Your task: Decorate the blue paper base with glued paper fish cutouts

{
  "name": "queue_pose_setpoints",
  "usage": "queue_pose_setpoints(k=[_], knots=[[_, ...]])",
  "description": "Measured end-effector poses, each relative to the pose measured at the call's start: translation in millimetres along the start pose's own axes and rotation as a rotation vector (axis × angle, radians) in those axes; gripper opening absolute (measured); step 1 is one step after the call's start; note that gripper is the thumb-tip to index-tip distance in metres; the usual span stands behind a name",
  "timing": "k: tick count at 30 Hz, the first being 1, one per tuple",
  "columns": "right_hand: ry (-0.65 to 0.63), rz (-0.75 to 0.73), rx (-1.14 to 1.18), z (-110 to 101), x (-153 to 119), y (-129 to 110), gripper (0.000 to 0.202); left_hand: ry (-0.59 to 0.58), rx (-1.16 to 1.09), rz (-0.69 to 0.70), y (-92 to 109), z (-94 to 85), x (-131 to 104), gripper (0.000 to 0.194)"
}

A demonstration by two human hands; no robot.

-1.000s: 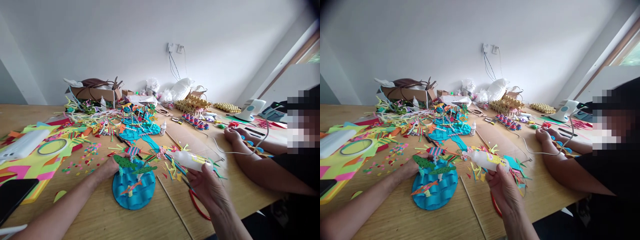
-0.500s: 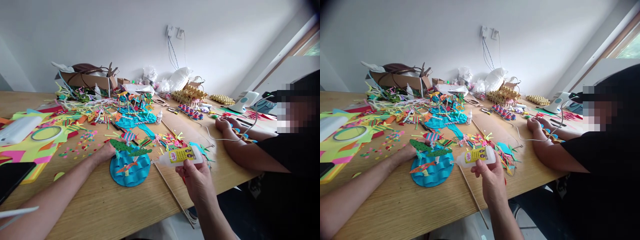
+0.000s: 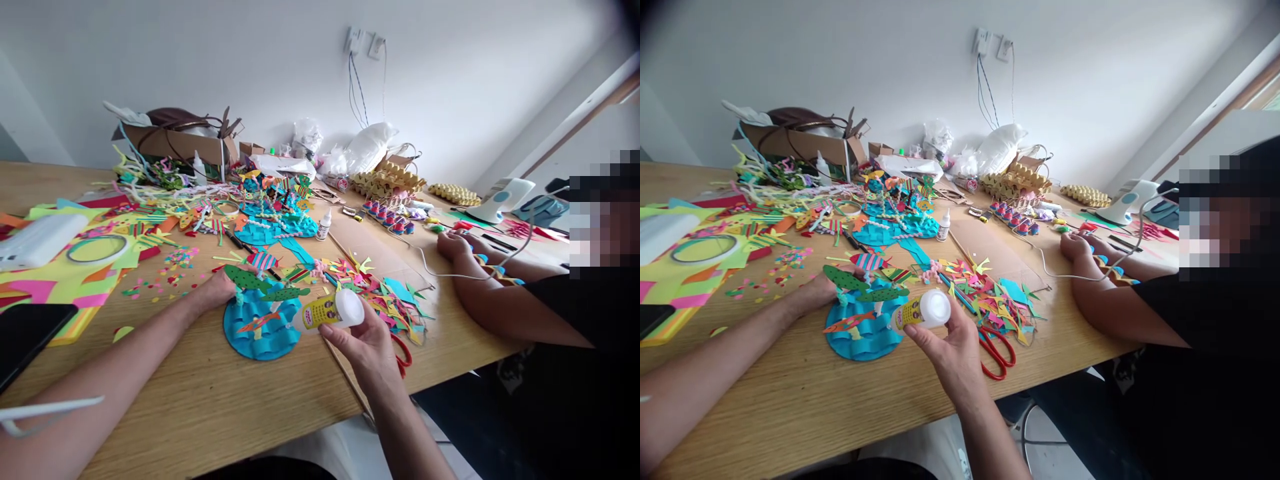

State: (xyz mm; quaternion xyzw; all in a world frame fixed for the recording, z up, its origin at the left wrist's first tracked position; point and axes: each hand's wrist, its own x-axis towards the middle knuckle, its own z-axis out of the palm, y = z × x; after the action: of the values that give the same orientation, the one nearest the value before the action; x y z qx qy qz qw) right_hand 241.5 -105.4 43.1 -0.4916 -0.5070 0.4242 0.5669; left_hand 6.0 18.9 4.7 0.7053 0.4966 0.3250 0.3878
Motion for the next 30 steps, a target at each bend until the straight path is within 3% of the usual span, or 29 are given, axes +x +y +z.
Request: queue_pose_setpoints(k=[6,20,30], knots=[[0.029,-0.078,-0.135,6,1,1,0.034,-0.020,-0.023,-0.004,-7,1.0,3,0.028],[-0.062,-0.190,-0.395,9,7,-2,0.033,-0.064,0.032,0.018,14,-3.0,-6,0.038],[-0.048,-0.265,-0.507,13,8,-3,0.027,-0.063,0.070,0.037,6,-2.3,-4,0.040]])
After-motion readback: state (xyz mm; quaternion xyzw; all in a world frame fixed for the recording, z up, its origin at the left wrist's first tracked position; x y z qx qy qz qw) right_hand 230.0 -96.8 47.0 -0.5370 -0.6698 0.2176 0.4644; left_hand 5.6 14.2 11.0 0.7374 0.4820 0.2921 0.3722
